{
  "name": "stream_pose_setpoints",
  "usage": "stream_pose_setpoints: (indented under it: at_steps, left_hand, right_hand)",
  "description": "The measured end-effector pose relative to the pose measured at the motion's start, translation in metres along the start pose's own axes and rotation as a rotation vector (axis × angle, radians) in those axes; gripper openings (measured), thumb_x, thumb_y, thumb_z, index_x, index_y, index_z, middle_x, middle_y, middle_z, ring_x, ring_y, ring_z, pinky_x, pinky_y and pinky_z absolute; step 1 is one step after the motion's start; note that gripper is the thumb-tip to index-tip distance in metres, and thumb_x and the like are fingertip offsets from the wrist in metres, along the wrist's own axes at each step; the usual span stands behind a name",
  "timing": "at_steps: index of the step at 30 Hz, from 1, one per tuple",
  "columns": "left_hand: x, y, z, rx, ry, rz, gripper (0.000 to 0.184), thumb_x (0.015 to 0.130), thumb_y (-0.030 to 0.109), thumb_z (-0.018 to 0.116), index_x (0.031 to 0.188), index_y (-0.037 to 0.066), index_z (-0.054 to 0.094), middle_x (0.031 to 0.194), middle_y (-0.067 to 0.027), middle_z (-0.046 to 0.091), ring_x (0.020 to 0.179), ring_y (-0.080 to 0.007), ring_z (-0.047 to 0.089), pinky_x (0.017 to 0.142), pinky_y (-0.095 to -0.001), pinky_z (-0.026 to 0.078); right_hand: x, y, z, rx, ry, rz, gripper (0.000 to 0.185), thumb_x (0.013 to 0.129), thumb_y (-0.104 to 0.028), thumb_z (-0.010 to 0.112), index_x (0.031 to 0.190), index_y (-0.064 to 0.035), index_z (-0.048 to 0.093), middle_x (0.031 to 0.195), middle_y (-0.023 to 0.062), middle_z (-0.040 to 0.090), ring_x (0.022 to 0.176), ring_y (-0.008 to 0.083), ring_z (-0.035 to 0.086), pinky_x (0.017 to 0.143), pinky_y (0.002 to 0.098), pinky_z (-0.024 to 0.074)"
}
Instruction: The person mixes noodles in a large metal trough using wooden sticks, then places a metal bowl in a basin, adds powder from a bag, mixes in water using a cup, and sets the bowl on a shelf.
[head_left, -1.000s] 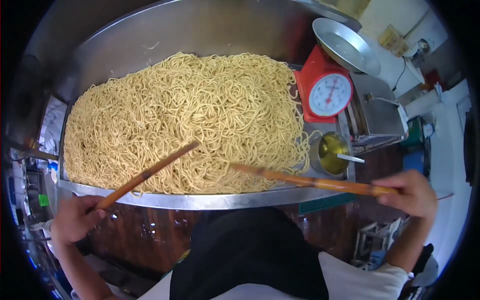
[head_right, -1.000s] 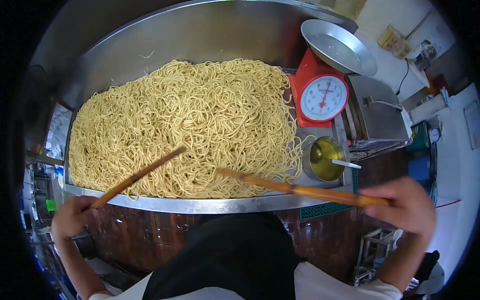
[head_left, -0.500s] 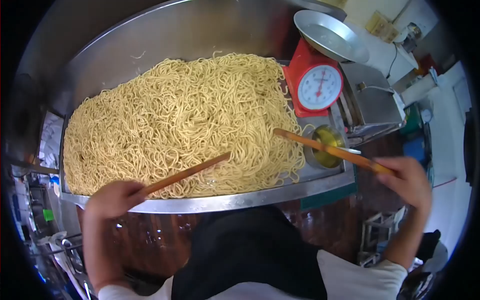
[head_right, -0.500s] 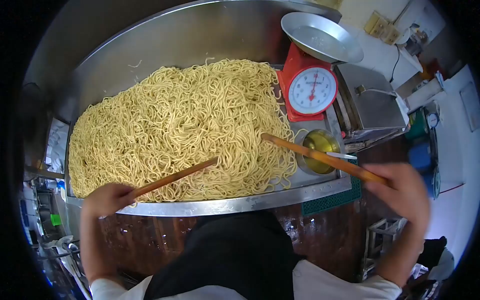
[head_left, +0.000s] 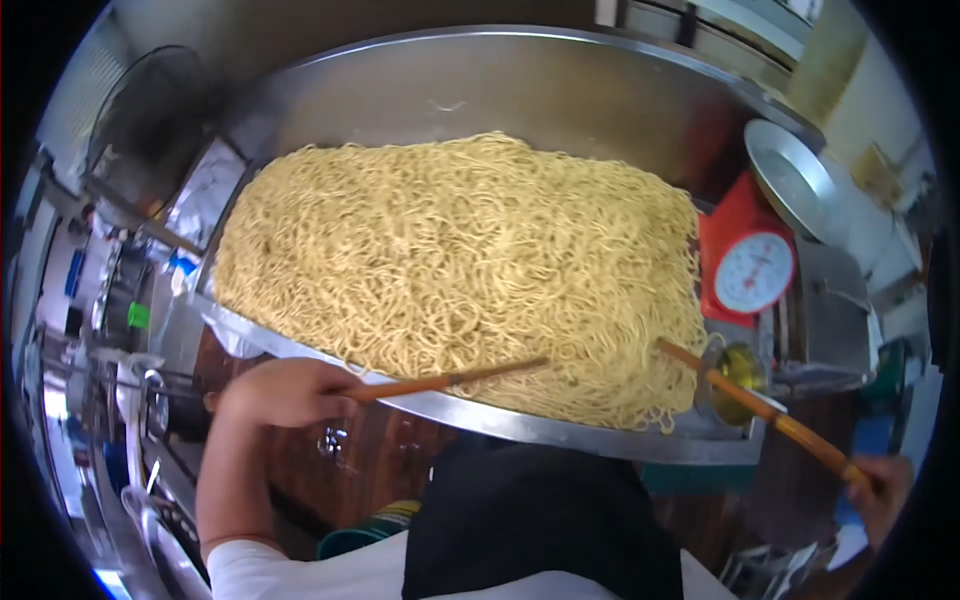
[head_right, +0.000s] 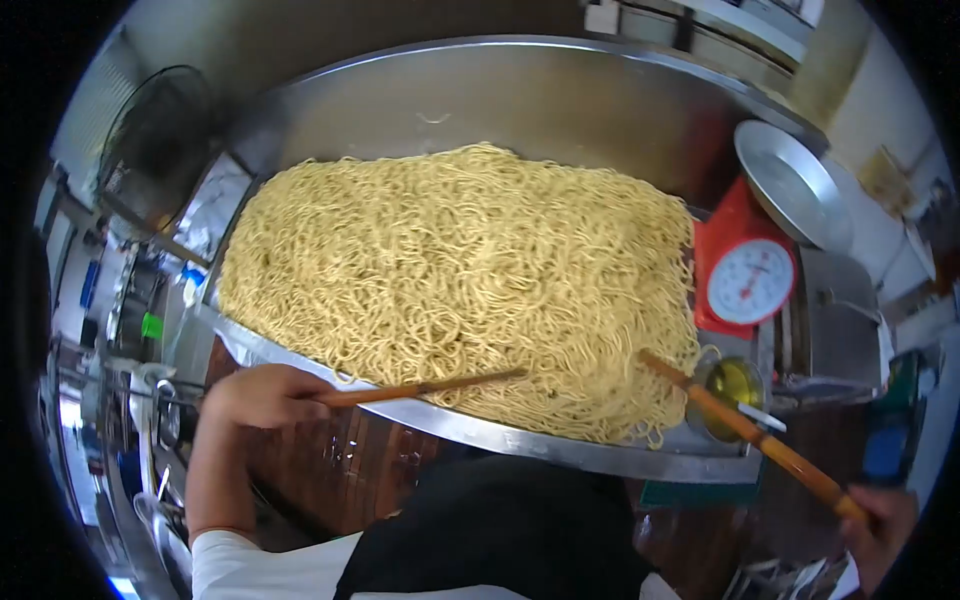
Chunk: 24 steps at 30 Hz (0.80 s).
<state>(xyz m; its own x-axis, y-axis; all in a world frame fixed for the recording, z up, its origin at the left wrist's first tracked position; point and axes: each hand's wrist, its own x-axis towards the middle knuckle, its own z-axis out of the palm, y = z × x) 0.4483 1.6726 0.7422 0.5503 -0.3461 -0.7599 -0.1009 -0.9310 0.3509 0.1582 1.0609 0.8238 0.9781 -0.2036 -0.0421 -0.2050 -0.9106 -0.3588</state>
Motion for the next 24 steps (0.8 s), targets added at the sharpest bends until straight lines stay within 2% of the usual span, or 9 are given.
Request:
stream_pose_setpoints:
  at_steps: [3,4,5,7,10,12,14,16,24]
  left_hand:
    - [-0.035,-0.039,-0.001,0.037,0.232,-0.104,0.037,0.088,0.034,0.061,0.114,0.010,0.067,0.092,-0.0122,0.070,0.087,-0.0229,0.068,0.076,-0.0363,0.052]
    - [-0.028,-0.031,0.001,0.030,0.205,-0.183,0.036,0.087,0.035,0.060,0.111,0.009,0.068,0.092,-0.0142,0.070,0.087,-0.0266,0.067,0.077,-0.0387,0.051]
    - [-0.010,-0.021,0.008,0.015,0.181,-0.263,0.035,0.087,0.035,0.060,0.108,0.008,0.069,0.092,-0.0162,0.069,0.087,-0.0303,0.067,0.078,-0.0411,0.051]
    - [0.069,-0.032,0.050,0.071,0.207,-0.101,0.034,0.088,0.034,0.056,0.109,0.010,0.069,0.098,-0.0177,0.069,0.094,-0.0358,0.066,0.083,-0.0456,0.050]
    - [0.179,0.006,0.148,-0.155,0.330,0.078,0.041,0.092,0.033,0.054,0.132,0.026,0.056,0.107,-0.0183,0.067,0.097,-0.0338,0.065,0.085,-0.0444,0.050]
    - [0.163,0.039,0.159,-0.192,0.230,0.116,0.051,0.091,0.037,0.057,0.136,0.013,0.050,0.107,-0.0208,0.066,0.099,-0.0367,0.064,0.089,-0.0447,0.049]
    - [0.145,0.028,0.170,-0.181,0.433,0.077,0.055,0.090,0.039,0.058,0.133,0.005,0.051,0.107,-0.0206,0.065,0.096,-0.0372,0.064,0.087,-0.0439,0.049]
    - [0.120,-0.002,0.171,-0.205,0.719,0.053,0.055,0.089,0.038,0.060,0.131,0.004,0.053,0.109,-0.0193,0.065,0.095,-0.0367,0.064,0.085,-0.0433,0.050]
    - [0.052,-0.054,0.212,-0.501,0.957,0.012,0.045,0.087,0.032,0.067,0.125,0.009,0.060,0.104,-0.0138,0.067,0.096,-0.0295,0.065,0.083,-0.0390,0.053]
  right_hand:
    - [0.019,-0.028,0.011,0.298,-0.099,0.345,0.050,0.086,-0.041,0.071,0.113,-0.0018,0.058,0.094,0.0034,0.056,0.076,0.0107,0.055,0.067,0.0262,0.0472]
    - [0.031,-0.023,0.040,0.336,-0.036,0.278,0.044,0.086,-0.037,0.071,0.107,0.0000,0.062,0.085,0.0007,0.058,0.069,0.0075,0.054,0.059,0.0234,0.0449]
    - [0.054,0.002,0.063,0.272,-0.246,0.191,0.025,0.087,-0.007,0.067,0.110,0.0015,0.063,0.092,0.0068,0.062,0.070,0.0106,0.058,0.061,0.0256,0.0490]
    - [0.114,-0.034,0.145,0.421,-0.311,0.318,0.028,0.087,-0.008,0.065,0.113,0.0023,0.066,0.083,0.0049,0.067,0.071,0.0099,0.059,0.064,0.0261,0.0485]
    - [0.154,-0.046,0.282,0.421,-0.232,0.118,0.036,0.088,-0.014,0.065,0.120,0.0023,0.061,0.085,0.0068,0.067,0.075,0.0148,0.061,0.069,0.0299,0.0497]
    - [0.156,-0.078,0.298,0.331,-0.331,0.039,0.044,0.086,-0.017,0.068,0.124,0.0026,0.058,0.092,0.0111,0.067,0.078,0.0188,0.062,0.072,0.0306,0.0502]
    - [0.167,-0.062,0.319,0.402,-0.360,0.053,0.049,0.084,-0.017,0.070,0.127,0.0022,0.056,0.102,0.0144,0.066,0.081,0.0218,0.063,0.074,0.0311,0.0505]
    - [0.181,-0.077,0.311,0.284,-0.004,-0.178,0.048,0.085,-0.013,0.069,0.128,0.0019,0.056,0.109,0.0155,0.064,0.082,0.0198,0.061,0.074,0.0300,0.0505]
    - [0.177,-0.189,0.304,0.542,-0.385,-0.238,0.044,0.086,-0.008,0.068,0.127,0.0020,0.057,0.102,0.0084,0.063,0.084,0.0123,0.058,0.074,0.0254,0.0489]
